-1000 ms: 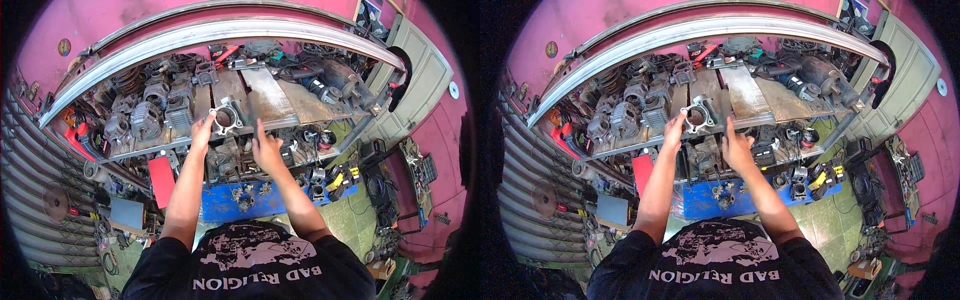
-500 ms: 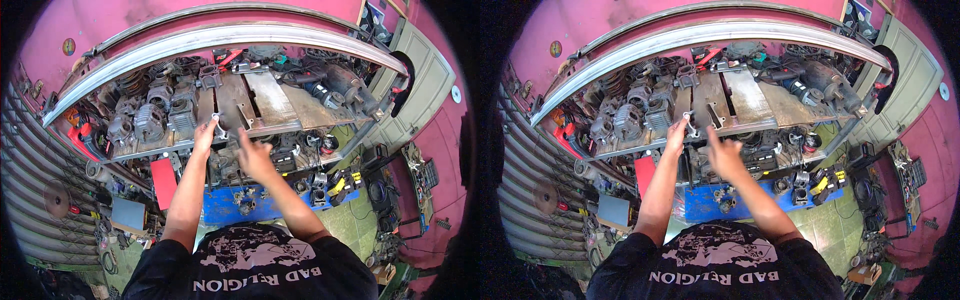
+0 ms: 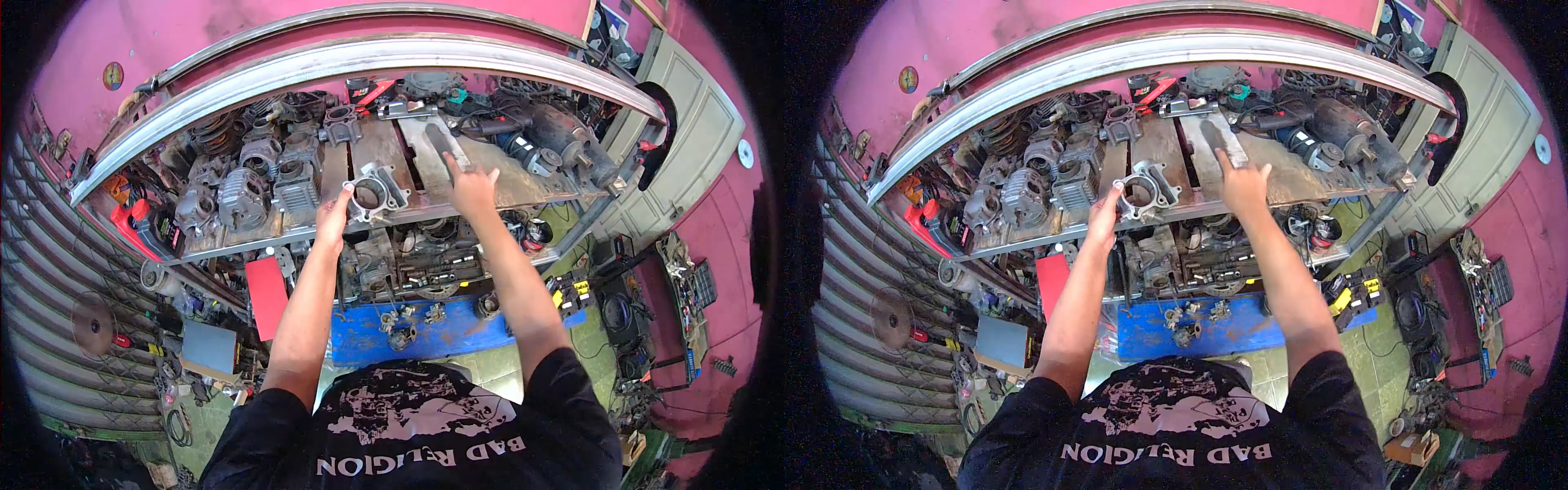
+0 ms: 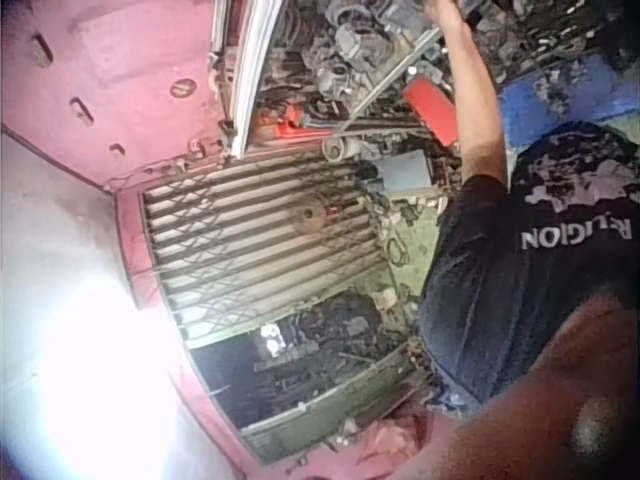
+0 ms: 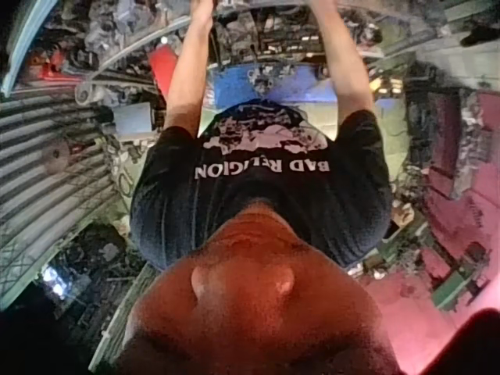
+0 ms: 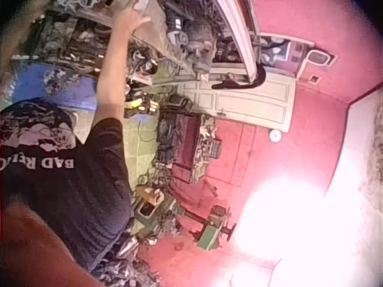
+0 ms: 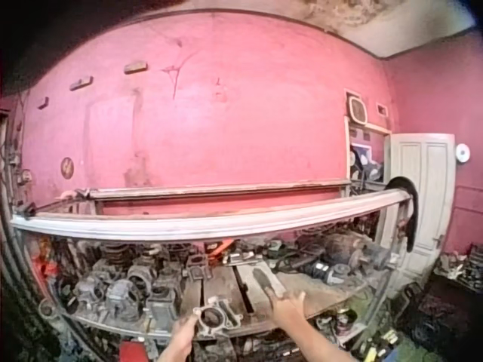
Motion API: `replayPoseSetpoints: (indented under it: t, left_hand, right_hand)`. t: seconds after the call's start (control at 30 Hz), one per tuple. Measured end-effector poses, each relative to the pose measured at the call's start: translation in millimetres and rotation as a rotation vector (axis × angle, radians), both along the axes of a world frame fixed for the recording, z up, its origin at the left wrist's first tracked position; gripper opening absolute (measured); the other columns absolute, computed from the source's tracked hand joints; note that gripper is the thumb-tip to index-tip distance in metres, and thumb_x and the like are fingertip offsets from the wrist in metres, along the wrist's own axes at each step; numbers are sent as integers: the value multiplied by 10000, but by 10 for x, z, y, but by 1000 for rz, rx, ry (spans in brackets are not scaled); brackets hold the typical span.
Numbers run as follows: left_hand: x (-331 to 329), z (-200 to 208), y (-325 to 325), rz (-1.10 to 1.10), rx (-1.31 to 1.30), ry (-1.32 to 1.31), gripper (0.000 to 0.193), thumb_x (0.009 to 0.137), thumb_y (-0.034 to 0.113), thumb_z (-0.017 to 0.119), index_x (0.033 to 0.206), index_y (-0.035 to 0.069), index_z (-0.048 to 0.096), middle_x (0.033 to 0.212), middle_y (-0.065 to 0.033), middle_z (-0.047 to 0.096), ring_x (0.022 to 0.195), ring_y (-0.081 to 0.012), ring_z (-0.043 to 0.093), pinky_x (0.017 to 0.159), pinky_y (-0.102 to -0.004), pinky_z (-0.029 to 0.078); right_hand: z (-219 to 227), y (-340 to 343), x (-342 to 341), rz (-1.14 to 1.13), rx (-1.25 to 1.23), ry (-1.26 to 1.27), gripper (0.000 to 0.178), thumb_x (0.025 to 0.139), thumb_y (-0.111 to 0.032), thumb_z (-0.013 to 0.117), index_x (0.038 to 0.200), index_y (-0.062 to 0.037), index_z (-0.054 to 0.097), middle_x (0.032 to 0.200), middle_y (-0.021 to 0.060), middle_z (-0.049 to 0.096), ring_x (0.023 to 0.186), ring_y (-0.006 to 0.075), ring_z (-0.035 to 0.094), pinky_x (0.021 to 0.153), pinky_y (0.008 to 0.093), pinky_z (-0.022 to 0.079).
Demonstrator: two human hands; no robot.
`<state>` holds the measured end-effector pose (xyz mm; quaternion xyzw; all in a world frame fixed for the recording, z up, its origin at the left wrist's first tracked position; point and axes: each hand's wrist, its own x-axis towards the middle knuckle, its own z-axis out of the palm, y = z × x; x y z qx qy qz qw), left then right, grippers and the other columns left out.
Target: The person uses a metal file to scrape and clean the surfaces of several small metal engine parts. They pick up each part from a blue workbench, file the edges and faces, and then place the cleaned part onto a metal shelf above.
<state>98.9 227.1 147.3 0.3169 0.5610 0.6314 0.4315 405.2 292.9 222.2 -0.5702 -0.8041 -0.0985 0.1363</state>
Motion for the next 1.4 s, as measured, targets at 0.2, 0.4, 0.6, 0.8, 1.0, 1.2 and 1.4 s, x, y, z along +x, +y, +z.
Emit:
replayPoseSetpoints:
  t: [0.2,0.4,0.6,0.8,1.0,1.2,1.4]
  left_hand:
    - [72,322,-21,-48,-95,23,546,885,554,772,910,9,738,887,-6,660,833,-133,571,773,-316,453]
    - [-57,563,29,-229,-175,305,647,886,558,761,1114,-47,759,1049,-91,753,974,-165,661,876,-318,498]
    - [-165,818,190,-470,-133,478,554,929,513,746,1188,23,758,1110,-37,736,1036,-134,617,950,-324,459]
    - [-536,951,525,-647,-89,685,455,941,452,785,1123,34,796,980,11,762,865,-78,629,795,-275,507]
    - [-562,1353,821,-705,-237,946,709,833,694,732,1031,17,807,931,-112,763,827,-220,669,782,-384,522]
    - [-293,1491,656,-416,-62,1426,564,857,575,746,1108,73,799,1062,-248,758,1051,-421,717,967,-470,549]
    - [18,995,-274,109,272,1307,554,815,312,829,1272,29,692,1284,-202,685,1180,-421,604,1028,-481,493]
  right_hand:
    - [-320,616,94,-38,49,-473,582,986,-169,528,1562,-113,471,1091,128,777,1310,354,552,1176,651,215]
    - [-175,680,-136,6,-27,-487,654,1009,-171,505,1638,-240,338,1362,148,655,1369,334,504,1195,676,219]
    - [385,512,-631,788,346,-242,842,851,-113,728,1603,-293,395,1406,11,626,1333,259,528,1151,660,283]
    - [725,371,-764,802,-81,-319,672,752,-370,827,1386,-235,647,1285,15,699,1401,283,493,1087,663,306]
    - [238,279,-882,728,34,40,656,575,-445,858,1148,-137,766,1054,72,754,1161,269,578,1035,578,316]
    - [13,138,-1040,446,-191,237,674,649,-545,834,1160,-109,786,1118,192,755,1239,346,588,1098,620,280]
    - [93,-43,-1251,167,-504,399,590,676,-542,801,1078,-110,812,1071,210,774,1095,381,705,1052,636,318]
